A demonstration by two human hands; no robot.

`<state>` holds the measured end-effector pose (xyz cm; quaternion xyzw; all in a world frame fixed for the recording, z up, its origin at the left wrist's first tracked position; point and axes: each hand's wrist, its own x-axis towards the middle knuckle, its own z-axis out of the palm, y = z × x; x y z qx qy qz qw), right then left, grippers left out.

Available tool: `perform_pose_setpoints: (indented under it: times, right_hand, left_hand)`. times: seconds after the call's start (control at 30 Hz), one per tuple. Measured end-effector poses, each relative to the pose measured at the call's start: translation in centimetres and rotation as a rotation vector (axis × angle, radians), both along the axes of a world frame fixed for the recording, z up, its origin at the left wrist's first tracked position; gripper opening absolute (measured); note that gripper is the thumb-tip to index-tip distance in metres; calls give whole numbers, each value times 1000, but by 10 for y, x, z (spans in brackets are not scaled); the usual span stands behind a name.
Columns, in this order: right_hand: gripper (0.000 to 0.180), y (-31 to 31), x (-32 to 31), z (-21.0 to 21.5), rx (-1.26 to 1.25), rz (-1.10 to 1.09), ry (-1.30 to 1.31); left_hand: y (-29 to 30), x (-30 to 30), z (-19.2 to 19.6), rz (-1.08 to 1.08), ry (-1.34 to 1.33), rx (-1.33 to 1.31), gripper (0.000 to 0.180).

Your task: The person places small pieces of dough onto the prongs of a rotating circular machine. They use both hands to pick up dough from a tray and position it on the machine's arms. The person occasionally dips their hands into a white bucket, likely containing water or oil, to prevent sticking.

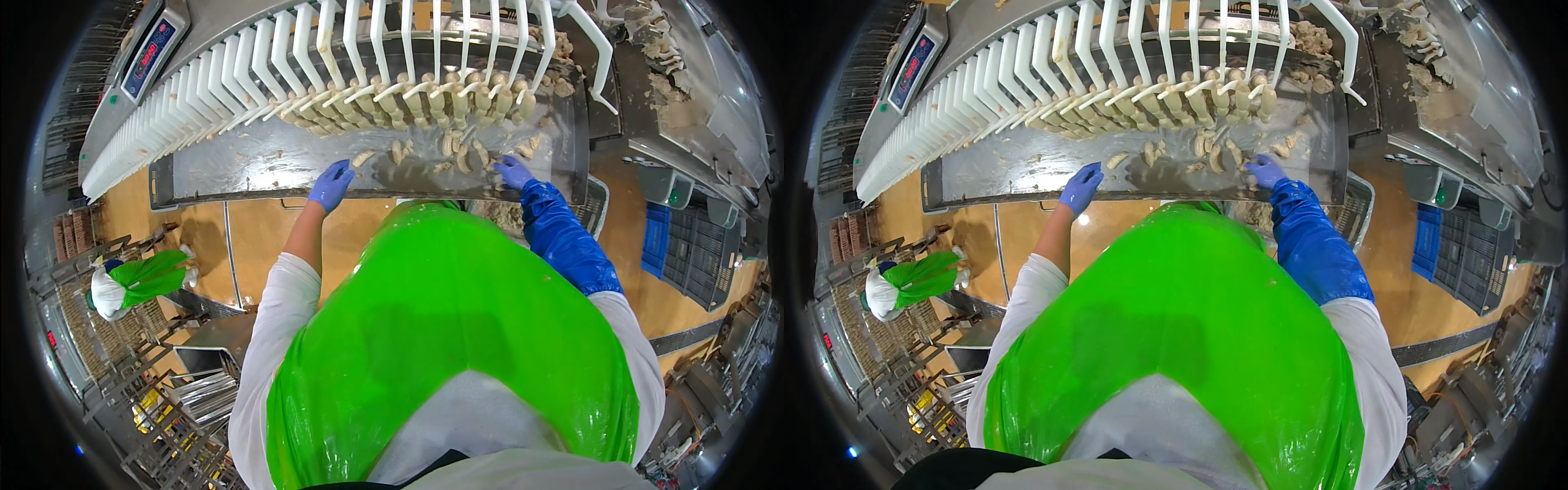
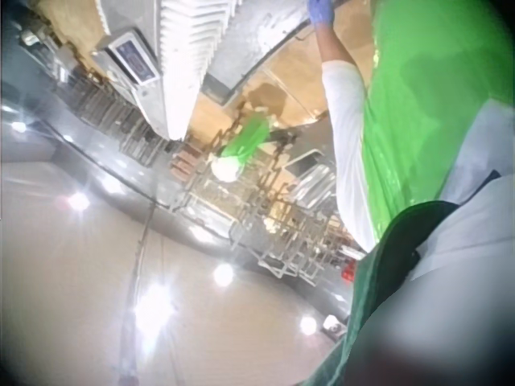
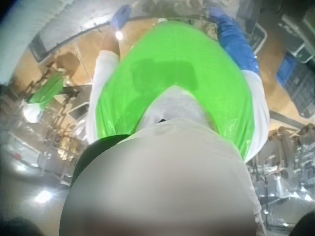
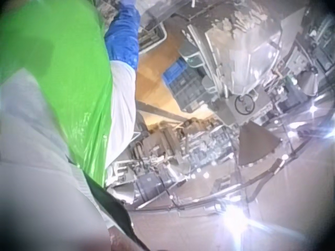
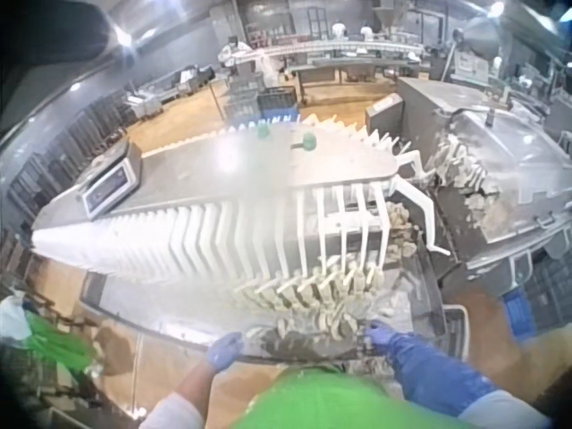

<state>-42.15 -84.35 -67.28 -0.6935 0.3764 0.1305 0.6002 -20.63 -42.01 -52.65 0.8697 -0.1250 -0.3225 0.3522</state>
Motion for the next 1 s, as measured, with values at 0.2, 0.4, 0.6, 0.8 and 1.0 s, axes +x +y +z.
perform_pose_setpoints:
  times: [0.2, 0.4, 0.6, 0.8, 1.0]
  right_hand:
    - [45, -28, -8, 26, -685, 24, -72]
    - [43, -36, -19, -19, -674, 54, -84]
    - [49, -84, 12, -27, -595, -178, -251]
    - [86, -223, 64, -60, -754, -346, -351]
    - [60, -239, 151, -64, -324, -647, -686]
  left_hand:
    - [10, 29, -56, 100, 23, 161, 65]
    - [-45, 49, -127, 108, -106, 392, 59]
    - [-175, -13, -73, -319, -106, 138, 54]
    - [-95, 23, -75, -562, -490, 480, 56]
    - [-96, 34, -63, -684, -176, 682, 56]
